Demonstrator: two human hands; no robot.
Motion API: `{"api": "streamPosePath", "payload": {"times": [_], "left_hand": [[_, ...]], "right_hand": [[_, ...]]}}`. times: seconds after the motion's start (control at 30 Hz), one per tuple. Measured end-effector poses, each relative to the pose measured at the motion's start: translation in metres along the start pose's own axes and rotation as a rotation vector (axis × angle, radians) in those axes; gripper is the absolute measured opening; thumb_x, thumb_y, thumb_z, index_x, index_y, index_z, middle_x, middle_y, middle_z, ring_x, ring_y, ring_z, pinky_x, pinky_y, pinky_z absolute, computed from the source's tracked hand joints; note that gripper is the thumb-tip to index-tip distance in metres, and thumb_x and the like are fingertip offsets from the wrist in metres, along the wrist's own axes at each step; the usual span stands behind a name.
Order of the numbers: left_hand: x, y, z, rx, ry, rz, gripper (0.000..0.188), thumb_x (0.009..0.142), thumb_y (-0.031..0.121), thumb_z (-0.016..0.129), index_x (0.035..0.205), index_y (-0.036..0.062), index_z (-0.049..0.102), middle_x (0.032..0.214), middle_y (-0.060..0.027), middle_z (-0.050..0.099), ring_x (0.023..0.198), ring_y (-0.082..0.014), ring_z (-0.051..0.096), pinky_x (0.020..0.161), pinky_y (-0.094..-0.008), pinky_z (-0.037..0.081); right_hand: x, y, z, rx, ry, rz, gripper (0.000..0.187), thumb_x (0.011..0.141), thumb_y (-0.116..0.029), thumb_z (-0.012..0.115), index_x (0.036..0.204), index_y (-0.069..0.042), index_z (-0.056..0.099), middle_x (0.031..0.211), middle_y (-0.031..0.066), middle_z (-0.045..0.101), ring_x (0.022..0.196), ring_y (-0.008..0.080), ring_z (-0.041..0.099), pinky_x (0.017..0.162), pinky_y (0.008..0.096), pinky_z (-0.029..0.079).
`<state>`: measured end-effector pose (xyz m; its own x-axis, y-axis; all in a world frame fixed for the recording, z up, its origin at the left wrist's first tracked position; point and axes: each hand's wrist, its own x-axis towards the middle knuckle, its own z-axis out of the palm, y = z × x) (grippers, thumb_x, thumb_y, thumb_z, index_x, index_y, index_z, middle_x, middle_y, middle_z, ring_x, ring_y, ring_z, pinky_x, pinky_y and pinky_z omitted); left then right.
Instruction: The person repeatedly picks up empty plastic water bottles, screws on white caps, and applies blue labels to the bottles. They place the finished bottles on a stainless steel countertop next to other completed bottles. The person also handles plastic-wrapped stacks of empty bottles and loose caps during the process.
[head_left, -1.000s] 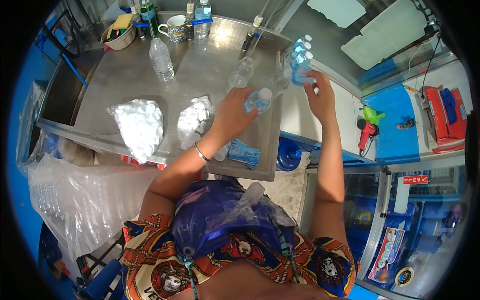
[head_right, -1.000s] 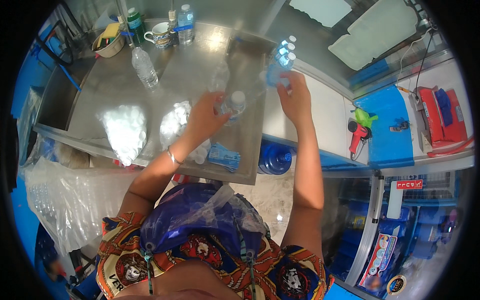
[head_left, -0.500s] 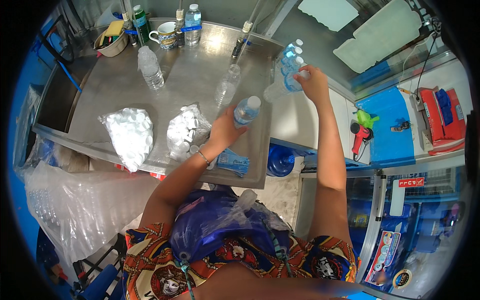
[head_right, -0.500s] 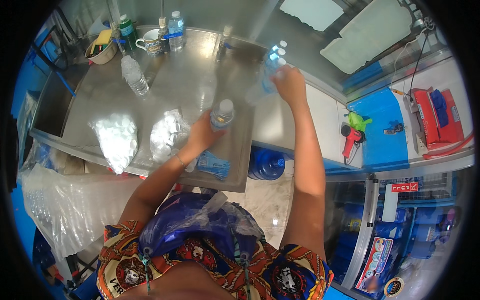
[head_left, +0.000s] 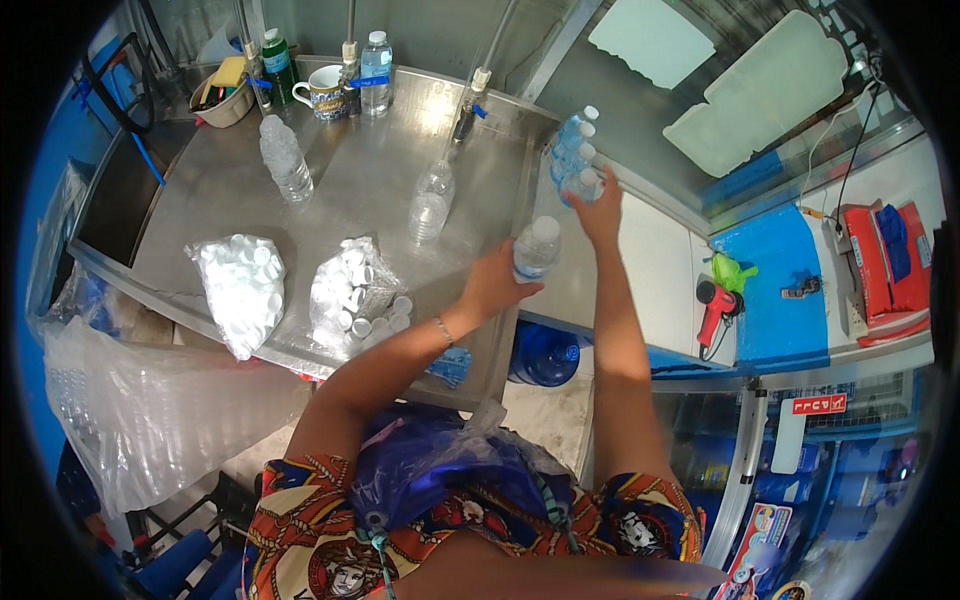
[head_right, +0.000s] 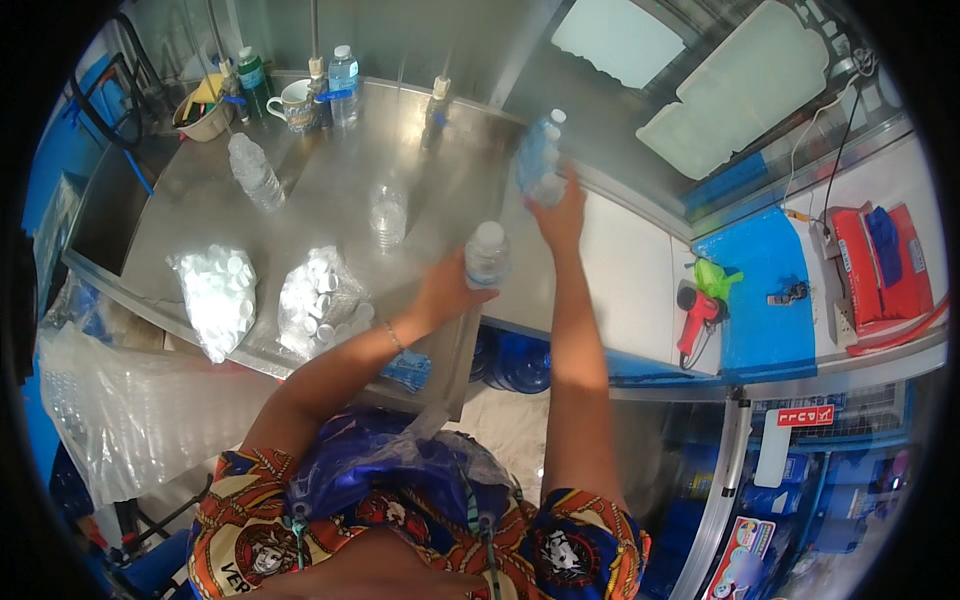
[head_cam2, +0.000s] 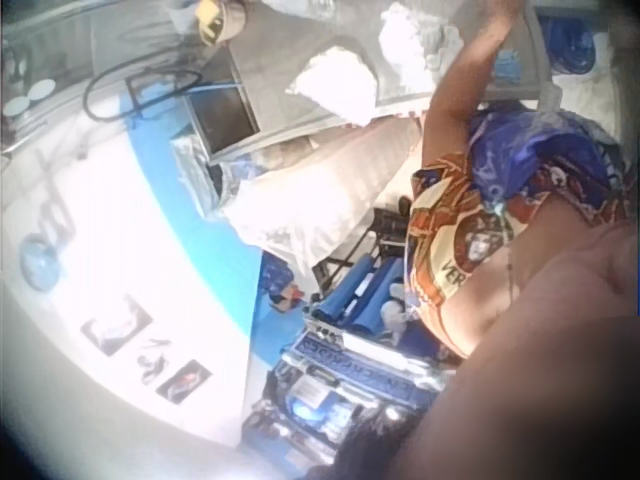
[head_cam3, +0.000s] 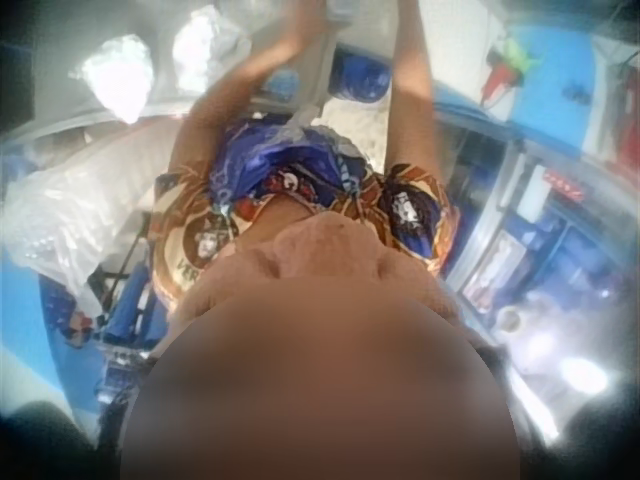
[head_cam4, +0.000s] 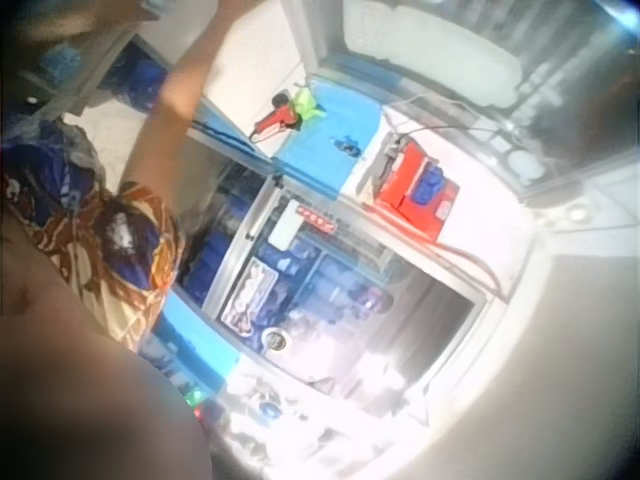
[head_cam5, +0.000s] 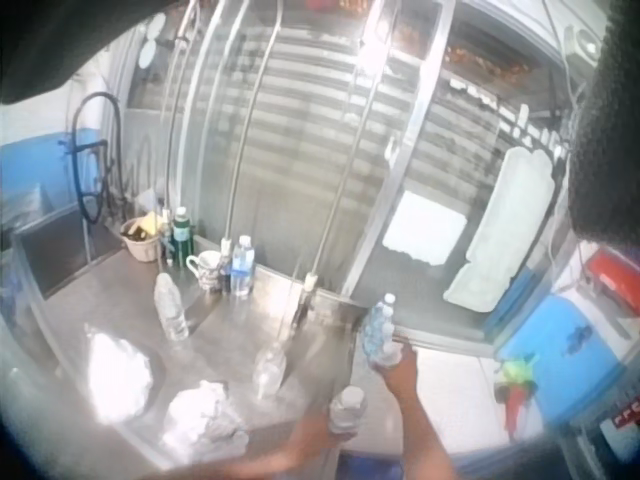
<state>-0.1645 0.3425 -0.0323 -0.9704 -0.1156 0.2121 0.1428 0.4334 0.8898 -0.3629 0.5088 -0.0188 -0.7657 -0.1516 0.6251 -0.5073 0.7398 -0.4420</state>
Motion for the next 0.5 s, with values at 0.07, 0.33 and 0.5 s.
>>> {"api": "streamPosePath", "payload": {"times": [0.07, 0.33, 0.5], "left_hand": [[0.013, 0.000, 0.022, -0.027, -0.009, 0.030, 0.074, 0.066, 0.031, 0.083, 0.124, -0.0010, 0.049, 0.113, -0.0214, 0.060, 0.102, -0.0379, 0.061, 0.086, -0.0445, 0.050], [0.056, -0.025, 0.083, 0.153, -0.010, -0.076, 0.069, 0.068, 0.024, 0.082, 0.122, -0.0002, 0.046, 0.113, -0.0184, 0.055, 0.103, -0.0391, 0.058, 0.083, -0.0458, 0.049], [0.069, -0.030, 0.096, 0.172, 0.075, -0.007, 0.068, 0.069, 0.019, 0.081, 0.123, -0.0010, 0.045, 0.112, -0.0201, 0.055, 0.102, -0.0396, 0.058, 0.081, -0.0452, 0.050]], "right_hand": [[-0.012, 0.009, 0.009, 0.168, -0.153, 0.260, 0.091, 0.063, -0.033, 0.087, 0.137, -0.007, 0.040, 0.107, 0.0163, 0.063, 0.084, 0.0265, 0.065, 0.077, 0.0354, 0.052], [-0.021, 0.029, 0.018, 0.188, -0.326, 0.336, 0.063, 0.065, -0.027, 0.084, 0.116, -0.005, 0.055, 0.100, 0.0142, 0.067, 0.081, 0.0261, 0.064, 0.074, 0.0365, 0.051], [-0.021, 0.075, 0.032, 0.125, -0.394, 0.120, 0.056, 0.071, -0.024, 0.080, 0.117, -0.003, 0.055, 0.096, 0.0157, 0.066, 0.080, 0.0259, 0.065, 0.074, 0.0363, 0.052]]}}
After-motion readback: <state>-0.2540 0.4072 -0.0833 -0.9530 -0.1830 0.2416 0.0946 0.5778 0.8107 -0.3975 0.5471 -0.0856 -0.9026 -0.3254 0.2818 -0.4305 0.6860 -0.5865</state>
